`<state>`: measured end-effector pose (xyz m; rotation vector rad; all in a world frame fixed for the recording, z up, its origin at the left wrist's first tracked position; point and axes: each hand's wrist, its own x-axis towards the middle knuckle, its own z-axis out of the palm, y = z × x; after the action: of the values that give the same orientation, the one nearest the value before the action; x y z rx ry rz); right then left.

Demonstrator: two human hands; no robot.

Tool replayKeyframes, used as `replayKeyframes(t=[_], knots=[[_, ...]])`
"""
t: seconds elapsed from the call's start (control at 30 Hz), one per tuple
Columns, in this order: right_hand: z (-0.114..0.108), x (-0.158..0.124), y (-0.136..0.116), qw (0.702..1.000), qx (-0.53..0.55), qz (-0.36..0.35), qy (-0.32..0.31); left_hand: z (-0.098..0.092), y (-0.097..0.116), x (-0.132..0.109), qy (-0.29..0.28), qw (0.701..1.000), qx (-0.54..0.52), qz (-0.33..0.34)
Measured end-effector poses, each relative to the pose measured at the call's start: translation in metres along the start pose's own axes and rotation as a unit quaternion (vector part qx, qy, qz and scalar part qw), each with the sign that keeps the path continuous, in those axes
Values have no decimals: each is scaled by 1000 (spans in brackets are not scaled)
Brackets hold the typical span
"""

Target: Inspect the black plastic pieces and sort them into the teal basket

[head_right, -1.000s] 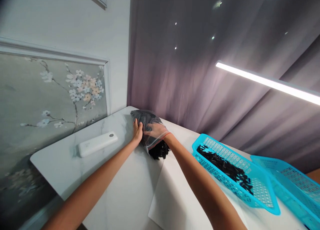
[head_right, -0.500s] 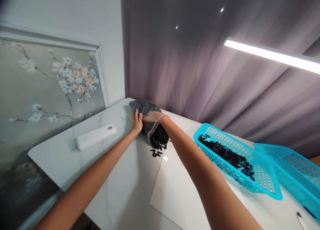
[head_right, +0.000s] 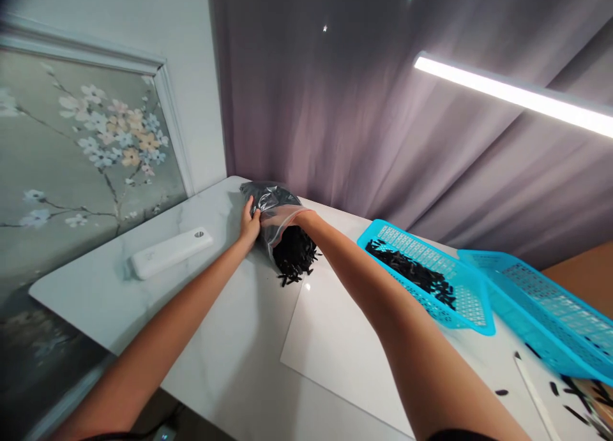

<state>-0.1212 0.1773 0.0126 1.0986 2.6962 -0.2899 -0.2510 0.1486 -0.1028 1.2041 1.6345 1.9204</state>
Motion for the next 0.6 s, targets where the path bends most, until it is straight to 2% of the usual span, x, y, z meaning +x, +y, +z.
replayKeyframes(t=[0.07,0.2,0.37,0.6], knots=[[-1,-6,-1,999,19,-6,-31,-1,2,0,5,1000,-3,1],[2,-21,-2,999,38,3,-33,2,5,2,25,1000,-2,1],[6,-36,-5,999,51,5,-1,8,7,5,42,999,4,-1],[8,-41,-1,990,79,-89,72,19,3,20,53,998,15,-6]])
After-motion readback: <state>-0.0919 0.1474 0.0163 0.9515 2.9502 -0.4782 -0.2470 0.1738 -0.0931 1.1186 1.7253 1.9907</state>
